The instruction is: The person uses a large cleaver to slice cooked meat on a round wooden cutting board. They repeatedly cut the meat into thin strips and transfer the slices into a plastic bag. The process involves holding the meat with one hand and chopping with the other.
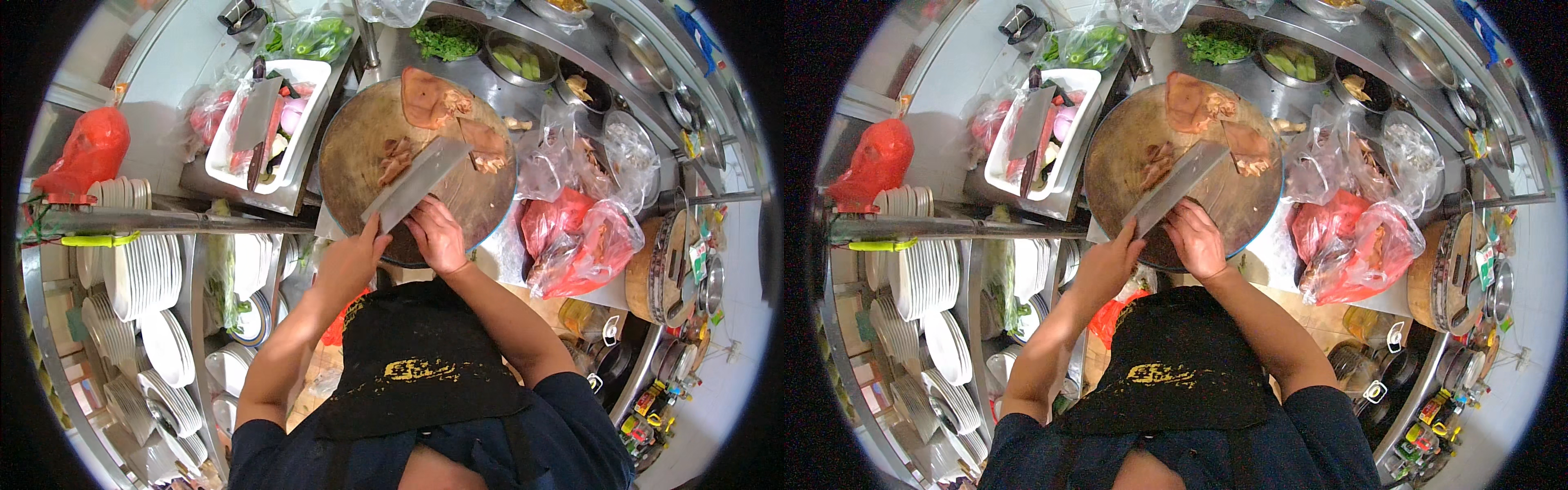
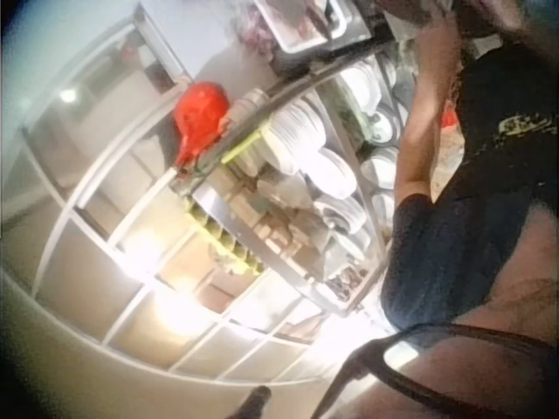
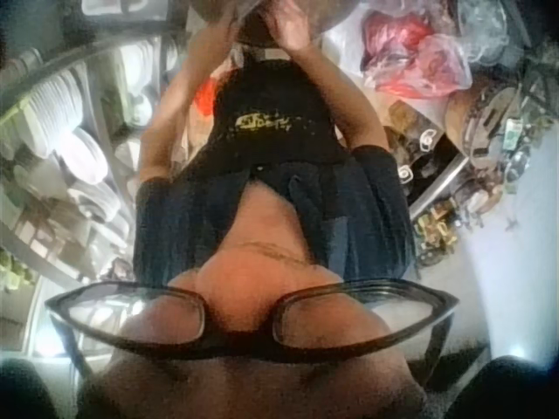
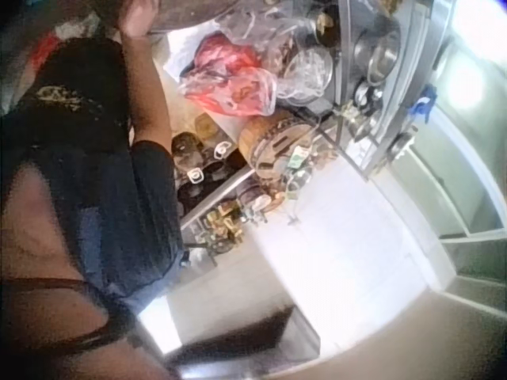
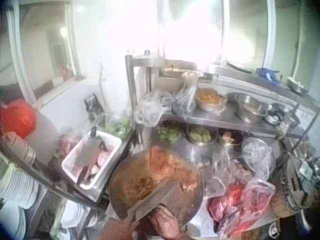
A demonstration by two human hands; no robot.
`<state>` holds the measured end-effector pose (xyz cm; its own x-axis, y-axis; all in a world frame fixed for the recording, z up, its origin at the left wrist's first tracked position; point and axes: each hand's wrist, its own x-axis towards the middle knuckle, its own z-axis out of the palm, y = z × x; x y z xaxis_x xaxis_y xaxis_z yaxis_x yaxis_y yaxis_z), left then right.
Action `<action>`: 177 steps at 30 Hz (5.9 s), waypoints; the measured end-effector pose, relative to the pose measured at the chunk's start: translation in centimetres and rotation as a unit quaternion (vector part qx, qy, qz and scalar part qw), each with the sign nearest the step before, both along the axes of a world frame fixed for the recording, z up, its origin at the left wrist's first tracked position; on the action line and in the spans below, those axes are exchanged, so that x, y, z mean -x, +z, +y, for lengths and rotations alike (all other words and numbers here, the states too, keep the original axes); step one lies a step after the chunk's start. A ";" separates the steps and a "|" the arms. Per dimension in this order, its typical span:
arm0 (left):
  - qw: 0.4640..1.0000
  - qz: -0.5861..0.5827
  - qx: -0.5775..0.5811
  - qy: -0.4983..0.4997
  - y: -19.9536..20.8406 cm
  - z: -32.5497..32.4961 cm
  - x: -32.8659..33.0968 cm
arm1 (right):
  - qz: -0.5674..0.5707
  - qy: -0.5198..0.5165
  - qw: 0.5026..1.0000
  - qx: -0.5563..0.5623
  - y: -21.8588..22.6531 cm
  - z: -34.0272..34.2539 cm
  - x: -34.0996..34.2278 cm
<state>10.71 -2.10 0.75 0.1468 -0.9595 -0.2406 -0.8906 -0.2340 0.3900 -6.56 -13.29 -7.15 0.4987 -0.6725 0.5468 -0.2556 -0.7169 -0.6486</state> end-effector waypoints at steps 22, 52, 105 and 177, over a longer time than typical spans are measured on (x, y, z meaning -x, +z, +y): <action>0.997 0.028 -0.073 0.004 1.7 2.1 -0.6 | 0.010 0.020 1.000 -0.017 -0.3 -0.1 0.6; 0.997 -0.018 -0.072 -0.023 2.9 7.8 1.0 | 0.011 0.021 1.000 -0.017 -2.7 0.5 1.4; 0.997 0.035 -0.072 -0.001 2.1 4.8 1.8 | 0.017 -0.001 0.999 -0.029 -1.8 0.5 1.1; 0.982 0.128 -0.121 0.067 2.9 2.5 1.5 | 0.019 0.007 1.000 0.002 -1.4 0.0 1.5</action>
<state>9.18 0.40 3.64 0.1733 -0.8461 -0.5040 -0.7248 -0.4560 0.5164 -8.08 -13.29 -8.56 0.5286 -0.6635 0.5295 -0.2708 -0.7230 -0.6356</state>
